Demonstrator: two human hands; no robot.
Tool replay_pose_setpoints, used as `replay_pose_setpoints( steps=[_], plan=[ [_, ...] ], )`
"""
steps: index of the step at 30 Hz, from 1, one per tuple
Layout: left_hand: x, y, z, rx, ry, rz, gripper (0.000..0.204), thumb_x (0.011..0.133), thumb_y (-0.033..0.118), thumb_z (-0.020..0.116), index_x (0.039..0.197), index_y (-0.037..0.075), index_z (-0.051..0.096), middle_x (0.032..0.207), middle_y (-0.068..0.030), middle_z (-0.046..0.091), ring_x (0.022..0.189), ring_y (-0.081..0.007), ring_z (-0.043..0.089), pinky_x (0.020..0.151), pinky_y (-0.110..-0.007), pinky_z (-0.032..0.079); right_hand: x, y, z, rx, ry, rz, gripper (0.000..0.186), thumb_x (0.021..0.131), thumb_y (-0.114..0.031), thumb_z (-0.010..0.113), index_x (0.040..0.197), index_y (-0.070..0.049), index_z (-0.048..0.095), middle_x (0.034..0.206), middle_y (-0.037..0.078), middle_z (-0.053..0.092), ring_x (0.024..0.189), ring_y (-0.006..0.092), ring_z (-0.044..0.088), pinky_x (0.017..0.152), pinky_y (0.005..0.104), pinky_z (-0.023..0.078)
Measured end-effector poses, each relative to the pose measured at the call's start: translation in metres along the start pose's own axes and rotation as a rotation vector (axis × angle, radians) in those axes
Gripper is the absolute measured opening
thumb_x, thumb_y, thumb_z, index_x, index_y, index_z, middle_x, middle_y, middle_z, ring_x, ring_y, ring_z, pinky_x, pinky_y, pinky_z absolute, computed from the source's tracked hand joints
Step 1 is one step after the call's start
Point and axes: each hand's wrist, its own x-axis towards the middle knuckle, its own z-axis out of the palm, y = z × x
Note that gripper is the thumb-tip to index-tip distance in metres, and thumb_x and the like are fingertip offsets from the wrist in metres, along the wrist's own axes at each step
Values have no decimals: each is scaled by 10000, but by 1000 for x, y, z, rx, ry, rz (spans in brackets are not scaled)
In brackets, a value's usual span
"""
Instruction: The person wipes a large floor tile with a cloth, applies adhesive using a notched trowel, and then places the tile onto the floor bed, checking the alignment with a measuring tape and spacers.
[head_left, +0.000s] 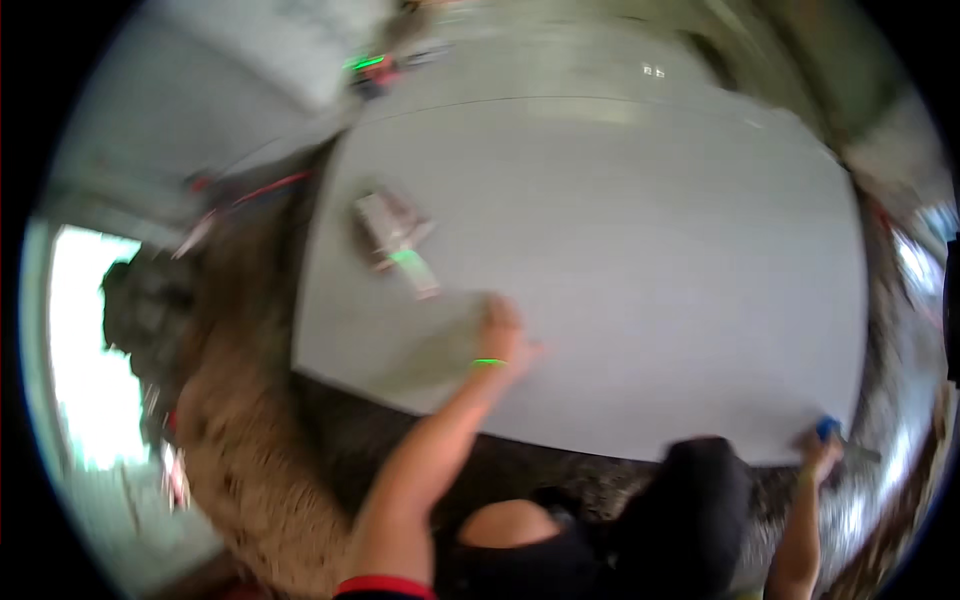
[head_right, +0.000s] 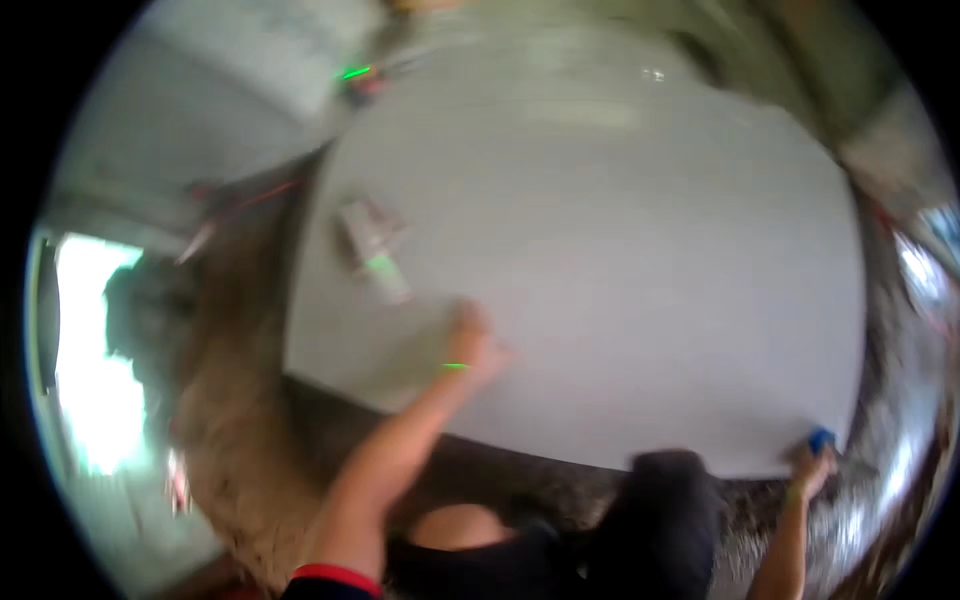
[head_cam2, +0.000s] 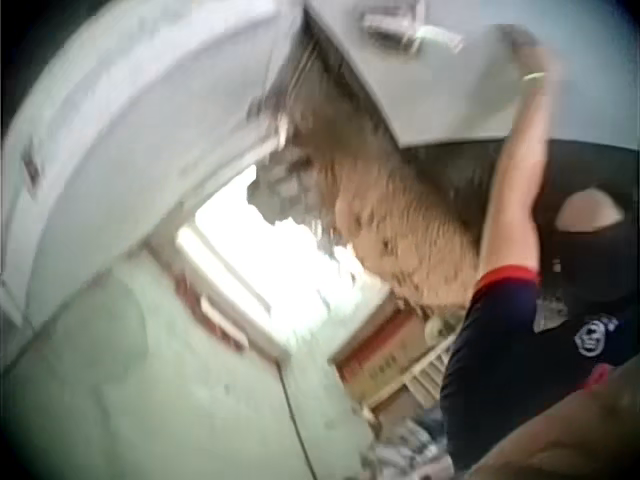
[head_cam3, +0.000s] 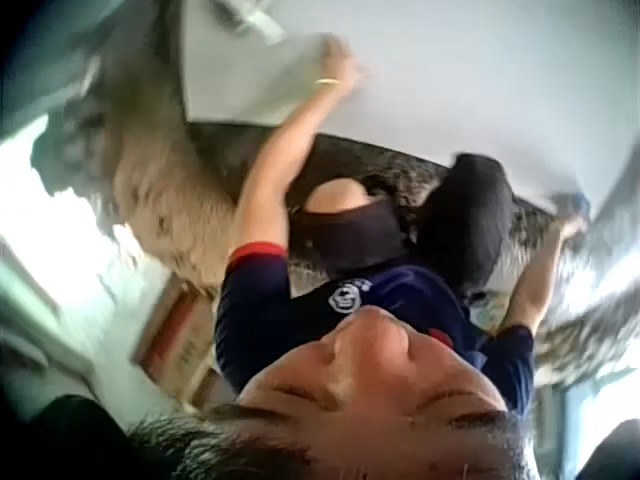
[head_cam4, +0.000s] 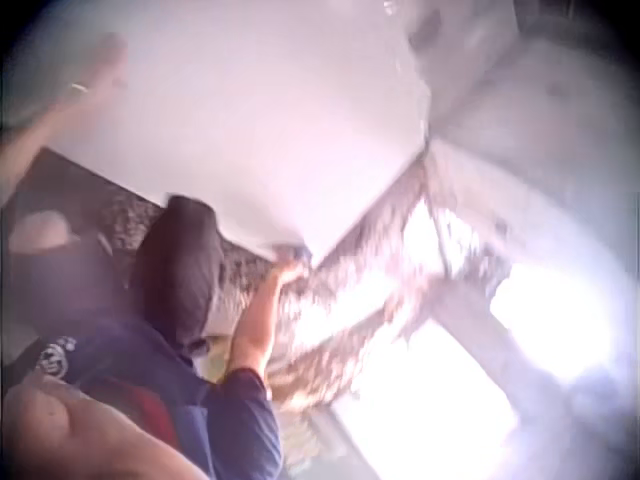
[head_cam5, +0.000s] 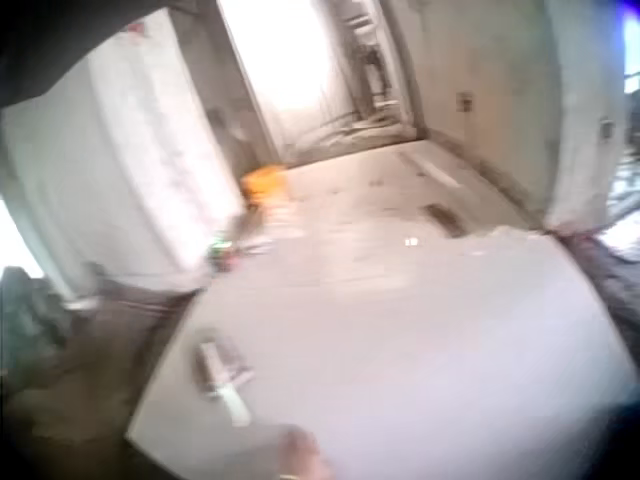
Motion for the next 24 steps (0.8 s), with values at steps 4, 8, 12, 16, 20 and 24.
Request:
replay_pose_setpoints(
  steps=[4,8,12,16,20,24],
  plan=[
    [-22,32,-1,-618,-174,-19,901,743,439,765,1386,-65,385,1441,-284,386,1334,-394,394,1062,-450,370,37,-73,41,136,110,-318,414,926,-111,598,1307,19,500,1289,223,523,1140,380,541,957,412,447],
    [-93,61,-45,-943,-7,228,975,757,335,786,1472,-25,231,1511,-259,270,1403,-359,284,1154,-416,251,-63,-392,-93,495,-499,-810,241,904,-55,592,1124,36,557,1061,167,588,906,312,601,762,337,502],
    [-118,39,-68,-1434,7,189,1110,729,206,824,1517,9,68,1499,-228,295,1389,-295,314,1141,-387,269,-139,-541,-134,355,-924,-1569,297,719,-20,721,1004,-44,642,945,144,663,885,367,621,773,414,511],
    [-143,-28,-74,-1527,102,36,864,683,168,854,1370,8,356,1235,-130,552,1163,-236,539,1001,-353,432,-199,-606,-136,-68,-922,-1814,178,740,-14,712,901,-40,641,1028,140,666,929,330,638,798,398,525],
    [-166,-107,-76,-1483,304,-361,881,652,205,843,1341,-29,346,1177,-184,551,1118,-273,563,968,-381,486,-213,-638,-65,689,-900,-1373,296,845,-60,640,1140,-48,610,1345,158,522,1167,343,542,944,416,471],
    [-158,-221,-35,-1320,900,-711,812,663,169,848,1270,-39,349,1111,-183,555,1014,-237,594,879,-361,524,-203,-611,78,275,-255,-1064,474,920,-180,550,1353,-7,464,1455,162,403,1362,326,357,1108,448,317]
  ],
)
